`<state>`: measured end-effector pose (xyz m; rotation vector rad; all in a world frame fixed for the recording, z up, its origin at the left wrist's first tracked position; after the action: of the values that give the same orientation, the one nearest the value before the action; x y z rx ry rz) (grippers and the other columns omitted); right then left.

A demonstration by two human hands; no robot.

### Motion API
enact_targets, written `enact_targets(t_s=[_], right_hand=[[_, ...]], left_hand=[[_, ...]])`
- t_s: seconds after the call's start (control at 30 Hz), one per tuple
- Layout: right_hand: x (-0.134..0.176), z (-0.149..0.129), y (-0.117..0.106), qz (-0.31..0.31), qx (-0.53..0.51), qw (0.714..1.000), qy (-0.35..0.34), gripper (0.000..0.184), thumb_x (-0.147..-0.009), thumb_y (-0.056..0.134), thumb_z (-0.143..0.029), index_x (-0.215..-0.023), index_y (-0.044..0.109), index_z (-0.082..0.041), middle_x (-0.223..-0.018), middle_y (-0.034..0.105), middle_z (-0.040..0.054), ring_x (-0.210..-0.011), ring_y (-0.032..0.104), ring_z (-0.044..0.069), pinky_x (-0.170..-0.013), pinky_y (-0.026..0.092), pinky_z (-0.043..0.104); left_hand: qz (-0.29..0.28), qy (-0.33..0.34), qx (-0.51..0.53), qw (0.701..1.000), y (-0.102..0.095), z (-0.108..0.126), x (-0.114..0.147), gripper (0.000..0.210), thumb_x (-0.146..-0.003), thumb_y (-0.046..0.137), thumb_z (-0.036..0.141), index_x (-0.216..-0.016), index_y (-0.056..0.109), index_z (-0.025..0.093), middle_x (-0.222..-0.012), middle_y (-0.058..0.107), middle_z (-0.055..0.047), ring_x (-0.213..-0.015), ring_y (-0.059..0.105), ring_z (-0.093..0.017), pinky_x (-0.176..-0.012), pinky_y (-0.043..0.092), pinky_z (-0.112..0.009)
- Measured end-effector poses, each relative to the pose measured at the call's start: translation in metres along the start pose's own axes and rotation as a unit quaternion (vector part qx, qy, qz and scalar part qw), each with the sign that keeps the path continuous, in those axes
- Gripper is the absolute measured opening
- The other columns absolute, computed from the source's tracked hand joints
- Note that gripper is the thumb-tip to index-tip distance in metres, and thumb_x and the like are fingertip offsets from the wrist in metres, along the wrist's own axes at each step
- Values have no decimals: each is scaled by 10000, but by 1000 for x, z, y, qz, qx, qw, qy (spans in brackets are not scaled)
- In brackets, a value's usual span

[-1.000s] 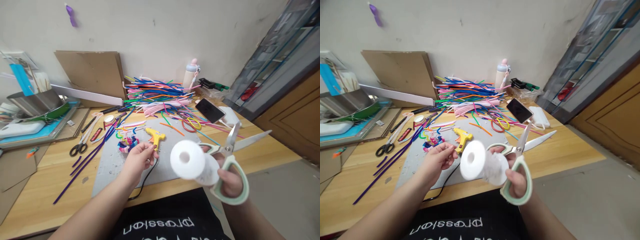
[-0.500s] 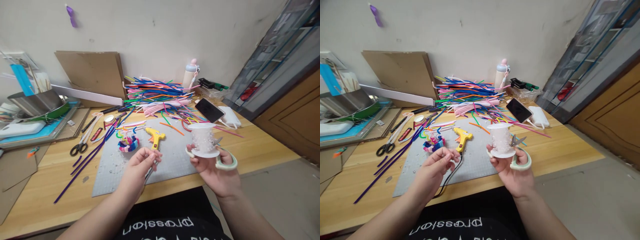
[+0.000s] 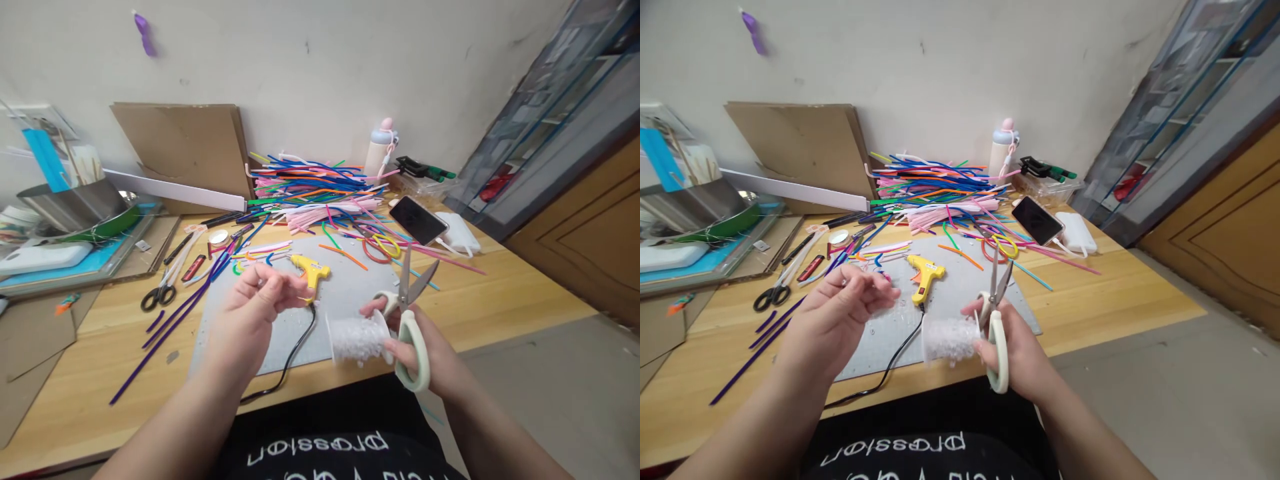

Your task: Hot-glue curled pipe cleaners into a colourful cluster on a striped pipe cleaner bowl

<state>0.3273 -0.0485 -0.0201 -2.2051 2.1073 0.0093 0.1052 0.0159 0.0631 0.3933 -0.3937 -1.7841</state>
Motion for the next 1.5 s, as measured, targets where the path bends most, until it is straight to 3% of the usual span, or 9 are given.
enact_targets(t_s=[0.13,0.33,0.47,0.63,0.83,0.97,1.13,1.33,1.5], right_hand=[[-1,-4,10,-74,-179,981,0,402,-727,676,-428,-1069,591,-236,-1090,665,93,-1038,582,296,-812,491,401],[-5,-1,13,43,-383,917,101,248,-776,570,-413,-942,663,-255,-1005,721,33,-914,669,243,-708,559,345],[-2,-1,24,-39,-441,878,182,430,-744,563,-549,-997,679,-222,-1023,726,82,-898,682,236,-568,546,266],[-2,-5,26,-59,-459,865,193,515,-745,563,-578,-1047,681,-179,-1037,726,122,-943,678,232,-555,532,225],[-7,9,2,214,-327,916,91,214,-774,638,-376,-938,659,-241,-943,707,13,-878,662,188,-659,538,255],[-3,-3,-13,319,-111,940,-50,323,-714,733,-269,-1005,591,-278,-1039,646,-5,-869,601,159,-701,496,256],[-4,-11,-23,196,134,971,-23,458,-651,749,-256,-1090,617,-273,-1059,652,41,-813,577,204,-744,471,350],[-3,-4,-17,-45,-163,985,37,392,-629,736,-421,-972,664,-243,-1013,706,85,-902,649,296,-780,518,444],[-8,-7,-35,149,-346,925,42,216,-702,636,-446,-811,672,-263,-900,722,24,-927,663,254,-780,557,402]], left_hand=[[84,-4,25,996,-28,-2,-14,104,-829,639,202,-746,600,154,-709,672,-1,-647,663,-123,-557,534,-192],[119,-66,139,981,-35,-15,-11,146,-903,508,142,-788,597,134,-740,634,-17,-763,658,-123,-842,564,-315],[87,-59,158,982,-26,-17,-12,196,-893,512,122,-699,507,155,-601,464,48,-499,465,-39,-520,466,-129],[-5,5,-281,960,-16,-13,-5,108,-858,570,201,-752,580,182,-688,591,10,-545,455,-84,-504,337,-182],[-80,11,-547,833,-3,-10,17,131,-871,525,240,-779,615,218,-684,645,-8,-625,540,-168,-591,349,-265],[-137,-38,-500,855,9,-2,35,161,-872,538,276,-747,624,223,-637,629,-7,-574,512,-155,-533,334,-254],[-22,44,-281,958,9,39,34,135,-836,624,314,-740,634,220,-605,620,-11,-533,459,-129,-481,318,-241],[112,257,-77,957,-32,82,5,124,-852,603,105,-762,614,188,-616,545,24,-551,428,-78,-489,335,-205],[157,149,-14,976,-70,53,-6,101,-837,621,143,-737,605,156,-571,557,31,-477,453,-53,-430,386,-150]])
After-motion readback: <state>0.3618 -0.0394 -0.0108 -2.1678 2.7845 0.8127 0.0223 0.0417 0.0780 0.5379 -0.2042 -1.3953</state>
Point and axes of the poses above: each hand's wrist, its own x-axis away from the middle knuckle, its own y-axis out of the palm, z = x × y, the point moved 5 cm from there along -x, towards the middle knuckle
